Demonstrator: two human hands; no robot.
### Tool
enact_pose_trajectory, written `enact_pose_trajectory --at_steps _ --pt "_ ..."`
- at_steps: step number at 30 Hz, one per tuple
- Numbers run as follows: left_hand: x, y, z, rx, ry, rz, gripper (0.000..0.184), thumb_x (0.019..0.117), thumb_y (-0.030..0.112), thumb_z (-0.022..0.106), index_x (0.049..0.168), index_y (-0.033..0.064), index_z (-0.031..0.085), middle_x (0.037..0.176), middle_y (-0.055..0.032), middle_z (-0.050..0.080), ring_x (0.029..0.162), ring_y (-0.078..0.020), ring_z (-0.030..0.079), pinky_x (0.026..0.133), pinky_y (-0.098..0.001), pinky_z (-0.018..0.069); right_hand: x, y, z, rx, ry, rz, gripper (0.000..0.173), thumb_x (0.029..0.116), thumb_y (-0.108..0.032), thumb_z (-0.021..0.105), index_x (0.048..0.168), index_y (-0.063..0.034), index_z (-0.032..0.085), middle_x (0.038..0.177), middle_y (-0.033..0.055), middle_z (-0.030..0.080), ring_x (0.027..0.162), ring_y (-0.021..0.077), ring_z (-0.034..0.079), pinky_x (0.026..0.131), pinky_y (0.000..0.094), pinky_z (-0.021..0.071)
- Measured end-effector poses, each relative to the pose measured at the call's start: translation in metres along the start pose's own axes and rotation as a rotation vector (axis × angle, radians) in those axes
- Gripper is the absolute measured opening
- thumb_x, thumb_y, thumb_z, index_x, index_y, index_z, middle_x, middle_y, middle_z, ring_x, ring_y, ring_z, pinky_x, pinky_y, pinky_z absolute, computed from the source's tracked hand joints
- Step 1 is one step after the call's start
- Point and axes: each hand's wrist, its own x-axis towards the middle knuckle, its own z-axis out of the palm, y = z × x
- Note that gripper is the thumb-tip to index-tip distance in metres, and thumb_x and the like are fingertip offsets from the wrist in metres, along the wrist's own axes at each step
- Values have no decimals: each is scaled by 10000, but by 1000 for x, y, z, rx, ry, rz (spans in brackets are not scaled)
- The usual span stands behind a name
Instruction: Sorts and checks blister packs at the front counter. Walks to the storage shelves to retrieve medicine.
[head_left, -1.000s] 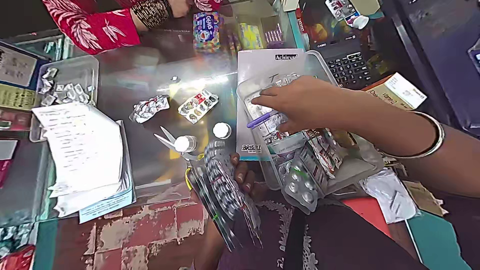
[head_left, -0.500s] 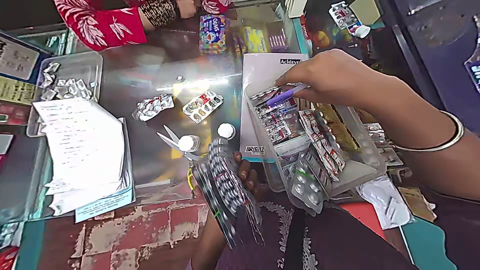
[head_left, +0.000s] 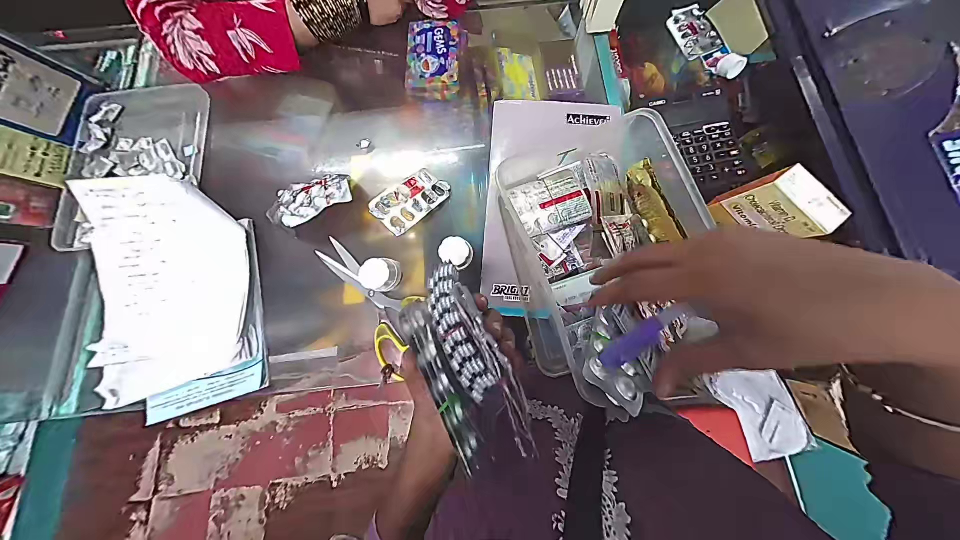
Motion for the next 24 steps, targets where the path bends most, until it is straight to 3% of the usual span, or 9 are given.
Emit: enact_pose_trajectory --at_steps 2,3,4,6,8,12,14,19,24 --pt "-7 -1 -14 54 83 57 634 736 494 838 1199 85 695 989 -67 720 894 -209 719 771 -386 606 -12 -18 4 -1 -95 87 739 805 -583 752 1435 -237 583 1378 90 623 936 248 703 645 436 559" --pt "-10 -1 -19 74 100 80 648 726 493 853 1201 84 688 985 -67 716 885 -210 718 761 -396 609 -20 -25 8 -60 -35 138 761 784 -538 786 1447 -231 572 1409 132 596 814 273 708 565 443 549" --pt "-13 0 -21 73 106 87 644 726 480 859 1201 81 687 979 -67 718 875 -214 720 753 -406 612 -30 -32 15 -146 77 198 728 772 -520 784 1410 -217 608 1408 148 592 671 269 689 477 435 529" --pt "-11 1 -28 -2 11 42 583 785 404 833 1235 68 676 1029 -79 728 923 -233 724 798 -424 611 -58 -40 26 -263 270 320 563 827 -562 687 1241 -181 660 1337 127 616 553 253 631 389 420 472" --pt "-7 -1 -29 -9 -46 42 614 790 418 826 1264 60 667 1065 -88 720 966 -243 718 830 -424 606 -86 -35 41 -224 360 365 468 900 -590 620 1099 -173 691 1256 93 663 593 222 641 423 400 488" --pt "-7 -4 -1 256 70 148 728 689 620 805 1195 107 709 972 -58 725 891 -208 724 771 -407 610 -96 -17 70 -240 457 269 210 907 -267 608 924 -119 756 964 82 735 671 231 698 511 405 548" --pt "-6 -7 7 225 82 154 739 676 603 824 1189 85 700 977 -73 721 897 -228 725 776 -421 614 -96 -14 63 -250 482 210 221 944 -242 576 906 -113 752 844 54 706 689 216 693 531 397 544" --pt "-12 -32 59 484 259 325 524 699 613 787 1011 194 755 901 0 757 833 -118 744 719 -308 628 -82 -8 14 -186 540 106 233 949 -190 562 925 -86 769 794 30 691 692 159 665 586 355 530" --pt "-18 -35 42 460 205 325 651 683 640 798 1101 146 728 956 -44 740 872 -160 737 714 -341 625 -57 -11 -7 -193 556 67 151 899 -147 642 867 -77 772 757 44 695 679 189 675 568 405 522"
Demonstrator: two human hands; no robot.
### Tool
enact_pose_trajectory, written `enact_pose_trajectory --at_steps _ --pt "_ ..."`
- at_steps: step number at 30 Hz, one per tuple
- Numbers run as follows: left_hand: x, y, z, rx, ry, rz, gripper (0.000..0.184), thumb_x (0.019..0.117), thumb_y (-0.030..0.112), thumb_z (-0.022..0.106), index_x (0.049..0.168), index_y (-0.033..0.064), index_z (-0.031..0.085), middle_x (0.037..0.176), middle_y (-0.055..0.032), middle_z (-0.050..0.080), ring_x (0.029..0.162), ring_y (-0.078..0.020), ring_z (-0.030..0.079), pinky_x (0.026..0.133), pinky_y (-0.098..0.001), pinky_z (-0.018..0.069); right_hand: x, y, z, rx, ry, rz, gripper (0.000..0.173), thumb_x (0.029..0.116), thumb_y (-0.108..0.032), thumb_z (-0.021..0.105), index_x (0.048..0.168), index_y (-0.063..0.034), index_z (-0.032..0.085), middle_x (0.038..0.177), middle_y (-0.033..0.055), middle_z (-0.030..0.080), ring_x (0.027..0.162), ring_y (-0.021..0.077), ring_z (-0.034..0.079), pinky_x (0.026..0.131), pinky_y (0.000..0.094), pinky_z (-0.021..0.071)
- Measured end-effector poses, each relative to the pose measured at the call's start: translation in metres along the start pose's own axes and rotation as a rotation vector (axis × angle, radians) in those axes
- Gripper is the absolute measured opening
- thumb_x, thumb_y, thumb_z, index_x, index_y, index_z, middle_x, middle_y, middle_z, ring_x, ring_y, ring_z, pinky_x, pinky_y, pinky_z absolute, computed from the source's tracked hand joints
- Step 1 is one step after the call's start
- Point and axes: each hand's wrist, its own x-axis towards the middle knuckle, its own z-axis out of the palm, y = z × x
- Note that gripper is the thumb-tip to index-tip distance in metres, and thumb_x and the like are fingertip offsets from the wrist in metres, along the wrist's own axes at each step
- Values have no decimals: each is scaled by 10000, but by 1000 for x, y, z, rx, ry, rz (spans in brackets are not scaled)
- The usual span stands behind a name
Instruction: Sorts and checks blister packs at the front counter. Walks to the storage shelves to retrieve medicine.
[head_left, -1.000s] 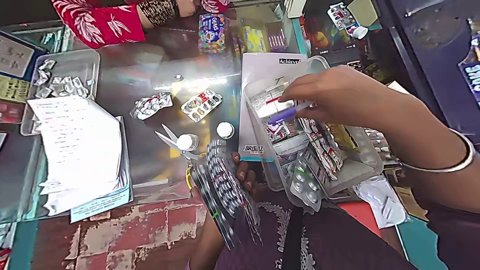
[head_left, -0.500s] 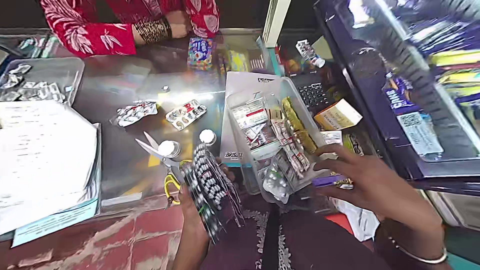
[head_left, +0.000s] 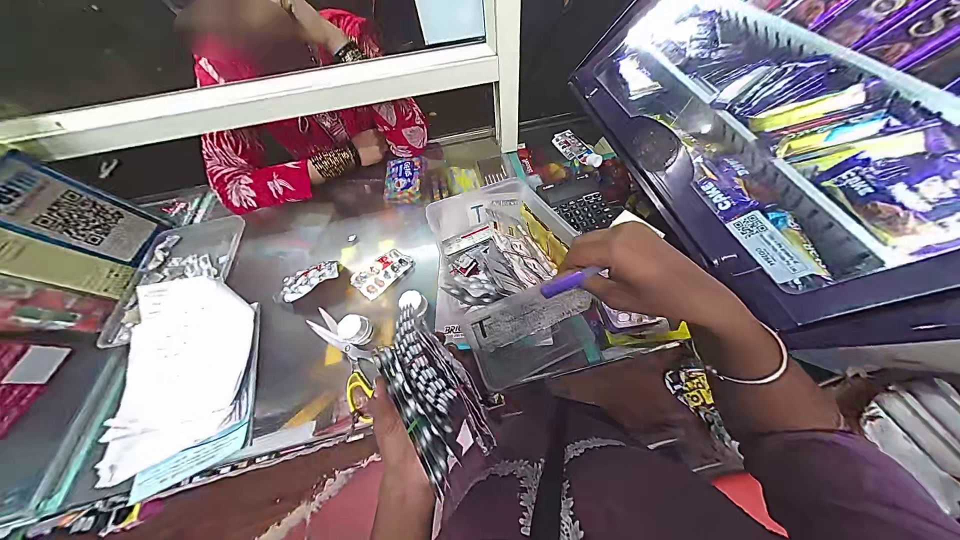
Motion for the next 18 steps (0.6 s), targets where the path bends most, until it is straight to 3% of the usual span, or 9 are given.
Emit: enact_pose_trajectory --at_steps 6,10,18 --pt "-16 -1 -12 -25 -77 -40 720 685 688 772 1133 127 721 948 -61 725 861 -181 726 705 -361 611 17 -4 -2 16 3 50 156 882 -189 639 805 -106 746 694 -7 650 624 141 619 545 392 482" --pt "-24 -7 -16 -92 -150 -27 645 741 635 769 1137 128 730 965 -50 731 889 -170 726 740 -348 607 24 -8 -6 31 -18 88 172 904 -212 651 781 -122 730 683 -21 636 615 126 600 543 382 461" --pt "-37 -12 -12 -152 -84 -14 673 700 610 815 1137 107 722 967 -75 728 892 -193 728 729 -374 614 22 -6 -5 38 -21 76 193 912 -190 638 738 -126 691 644 -31 592 569 118 555 513 364 434"
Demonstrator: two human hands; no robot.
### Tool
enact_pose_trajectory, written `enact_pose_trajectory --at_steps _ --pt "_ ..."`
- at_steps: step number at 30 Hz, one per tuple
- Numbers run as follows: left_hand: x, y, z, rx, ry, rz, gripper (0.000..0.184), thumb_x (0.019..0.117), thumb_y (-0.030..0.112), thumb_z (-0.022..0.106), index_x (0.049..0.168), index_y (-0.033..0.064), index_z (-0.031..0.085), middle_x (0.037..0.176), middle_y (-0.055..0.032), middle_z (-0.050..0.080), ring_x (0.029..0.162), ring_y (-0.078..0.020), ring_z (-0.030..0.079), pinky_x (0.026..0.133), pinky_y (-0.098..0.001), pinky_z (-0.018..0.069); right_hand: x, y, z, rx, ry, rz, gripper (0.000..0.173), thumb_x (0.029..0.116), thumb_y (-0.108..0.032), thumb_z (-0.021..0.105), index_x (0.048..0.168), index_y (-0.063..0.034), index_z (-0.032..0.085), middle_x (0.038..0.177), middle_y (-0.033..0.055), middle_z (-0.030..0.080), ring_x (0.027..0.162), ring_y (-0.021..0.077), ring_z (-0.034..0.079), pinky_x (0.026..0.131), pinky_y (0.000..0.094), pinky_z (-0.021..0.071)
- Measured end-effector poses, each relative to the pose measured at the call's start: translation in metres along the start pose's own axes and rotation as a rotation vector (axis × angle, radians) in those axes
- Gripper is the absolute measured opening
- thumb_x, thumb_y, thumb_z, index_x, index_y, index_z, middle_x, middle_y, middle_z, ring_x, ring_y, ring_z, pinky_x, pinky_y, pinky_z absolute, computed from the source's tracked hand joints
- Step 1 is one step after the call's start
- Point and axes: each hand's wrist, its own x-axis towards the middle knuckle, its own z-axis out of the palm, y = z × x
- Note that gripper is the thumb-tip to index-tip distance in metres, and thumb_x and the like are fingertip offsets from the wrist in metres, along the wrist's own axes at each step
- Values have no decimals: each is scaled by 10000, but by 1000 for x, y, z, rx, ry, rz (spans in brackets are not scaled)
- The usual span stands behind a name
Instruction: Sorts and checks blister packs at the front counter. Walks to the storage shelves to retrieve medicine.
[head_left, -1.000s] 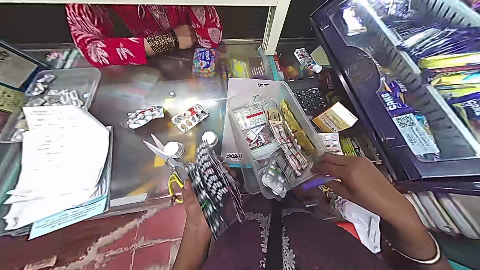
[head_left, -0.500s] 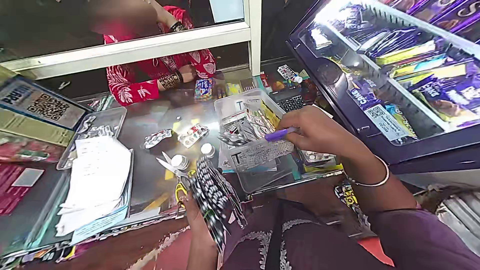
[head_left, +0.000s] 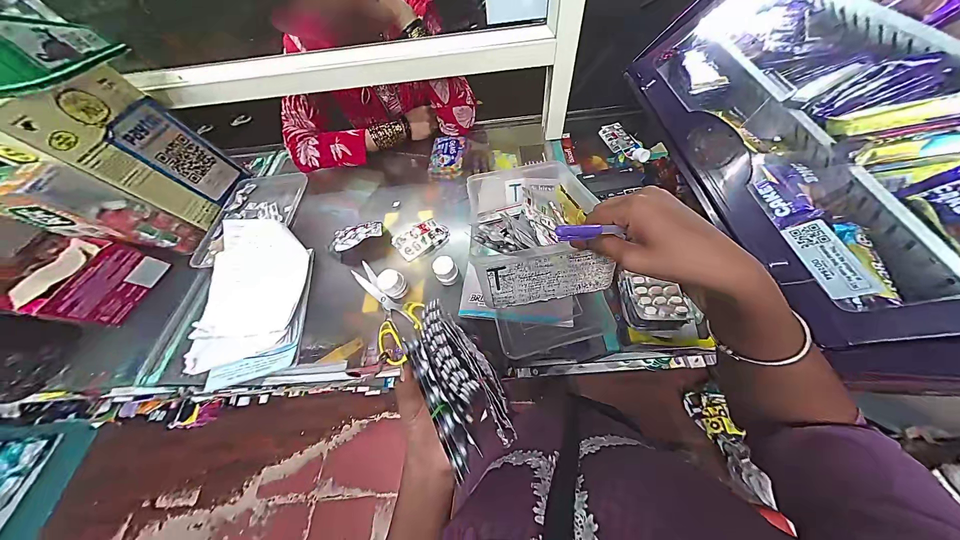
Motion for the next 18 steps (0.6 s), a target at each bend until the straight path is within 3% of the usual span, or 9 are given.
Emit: enact_pose_trajectory --at_steps 7,18 --pt "-5 -1 -4 -44 3 14 684 709 581 827 1174 93 711 994 -85 731 925 -213 730 776 -396 615 -4 6 3 -24 -21 -31 219 924 -229 624 731 -138 677 641 -47 586 576 103 553 528 361 437" --pt "-1 2 -6 14 51 11 721 673 645 810 1157 117 719 954 -70 732 877 -194 730 737 -390 611 -9 13 8 -8 -38 0 152 899 -177 648 774 -118 712 666 -25 616 589 129 575 533 384 452"
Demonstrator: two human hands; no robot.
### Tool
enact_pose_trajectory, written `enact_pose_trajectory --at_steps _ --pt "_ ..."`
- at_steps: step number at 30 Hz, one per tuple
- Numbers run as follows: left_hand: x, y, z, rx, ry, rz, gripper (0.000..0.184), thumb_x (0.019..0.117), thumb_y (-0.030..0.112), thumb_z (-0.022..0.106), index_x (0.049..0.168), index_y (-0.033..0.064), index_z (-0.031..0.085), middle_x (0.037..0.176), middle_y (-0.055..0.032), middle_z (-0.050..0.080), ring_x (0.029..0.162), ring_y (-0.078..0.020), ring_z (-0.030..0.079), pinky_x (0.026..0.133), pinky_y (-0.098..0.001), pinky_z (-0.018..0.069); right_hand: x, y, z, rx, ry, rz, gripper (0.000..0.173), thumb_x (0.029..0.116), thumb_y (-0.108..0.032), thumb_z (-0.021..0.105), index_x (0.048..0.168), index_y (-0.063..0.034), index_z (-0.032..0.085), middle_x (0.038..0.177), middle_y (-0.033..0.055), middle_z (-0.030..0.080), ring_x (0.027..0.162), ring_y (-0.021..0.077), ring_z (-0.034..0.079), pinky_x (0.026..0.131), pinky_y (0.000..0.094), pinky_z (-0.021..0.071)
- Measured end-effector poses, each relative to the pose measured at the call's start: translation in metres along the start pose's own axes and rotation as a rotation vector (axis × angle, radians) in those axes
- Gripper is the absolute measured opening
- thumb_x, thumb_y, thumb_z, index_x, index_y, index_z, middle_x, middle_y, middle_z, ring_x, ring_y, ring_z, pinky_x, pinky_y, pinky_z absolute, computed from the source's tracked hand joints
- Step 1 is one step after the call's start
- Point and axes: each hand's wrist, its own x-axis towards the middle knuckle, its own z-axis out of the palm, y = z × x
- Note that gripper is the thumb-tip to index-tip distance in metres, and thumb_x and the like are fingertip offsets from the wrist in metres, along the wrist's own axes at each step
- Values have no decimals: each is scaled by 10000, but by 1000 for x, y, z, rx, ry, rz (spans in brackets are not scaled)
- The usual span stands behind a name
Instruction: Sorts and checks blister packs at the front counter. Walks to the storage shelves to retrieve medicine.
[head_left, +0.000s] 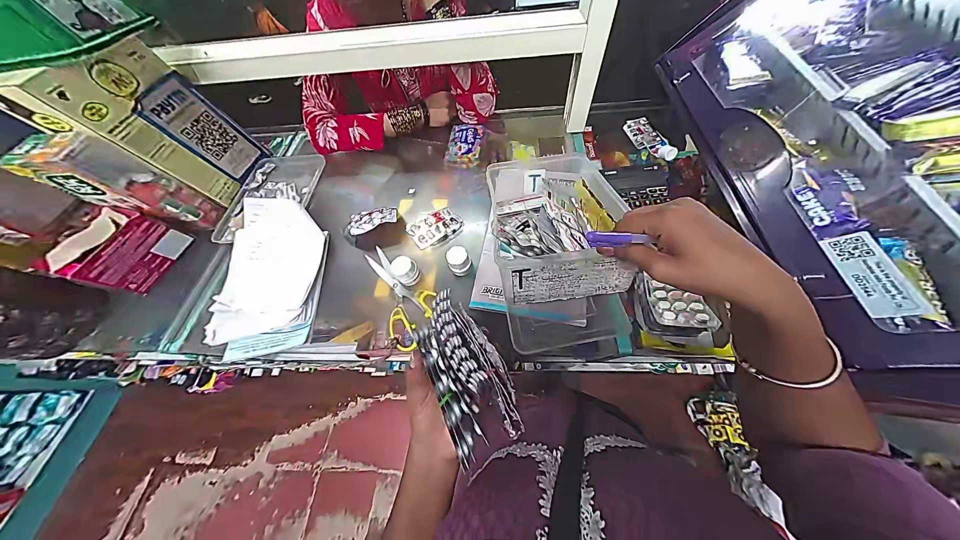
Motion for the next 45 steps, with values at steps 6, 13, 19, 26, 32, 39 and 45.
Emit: enact_pose_trajectory --at_steps 6,13,19,26,32,39,45 --pt "5 2 1 -17 -9 -10 708 671 603 833 1154 99 719 954 -79 730 874 -202 730 730 -387 611 1 0 0 -2 8 -15 159 897 -179 642 769 -116 711 671 -26 620 601 120 583 546 377 465" --pt "6 2 1 14 20 2 703 677 614 824 1148 102 721 956 -84 737 879 -202 739 727 -379 622 1 0 1 -10 -2 -7 170 899 -200 625 770 -131 712 675 -40 619 603 102 583 541 354 461" --pt "8 5 2 -7 22 -16 684 679 585 839 1145 98 722 956 -83 733 875 -202 737 728 -387 623 1 -1 1 1 -11 -13 184 906 -201 624 754 -134 702 653 -49 600 591 89 565 537 337 453" --pt "9 2 2 -15 44 -8 690 683 599 834 1133 93 699 932 -72 711 841 -189 722 696 -362 613 -1 1 2 15 -35 11 184 909 -205 635 752 -134 700 655 -54 596 578 78 545 529 325 440" --pt "8 5 3 19 33 14 671 684 602 828 1134 116 721 944 -64 730 864 -187 730 723 -370 615 -20 -10 11 21 -154 -80 120 911 -135 659 892 -63 753 784 81 704 702 264 692 607 502 556" --pt "11 13 -2 26 59 51 720 675 624 826 1158 104 710 969 -78 727 892 -212 731 751 -405 619 -15 -7 26 180 -173 -94 254 973 -339 632 1017 -121 755 868 14 716 788 133 678 700 363 567" --pt "19 14 0 -28 12 26 663 704 555 843 1153 88 705 980 -95 731 912 -222 734 784 -416 621 32 -27 63 232 -489 -93 726 891 -471 764 1476 -142 486 1190 140 680 983 312 688 808 553 561"
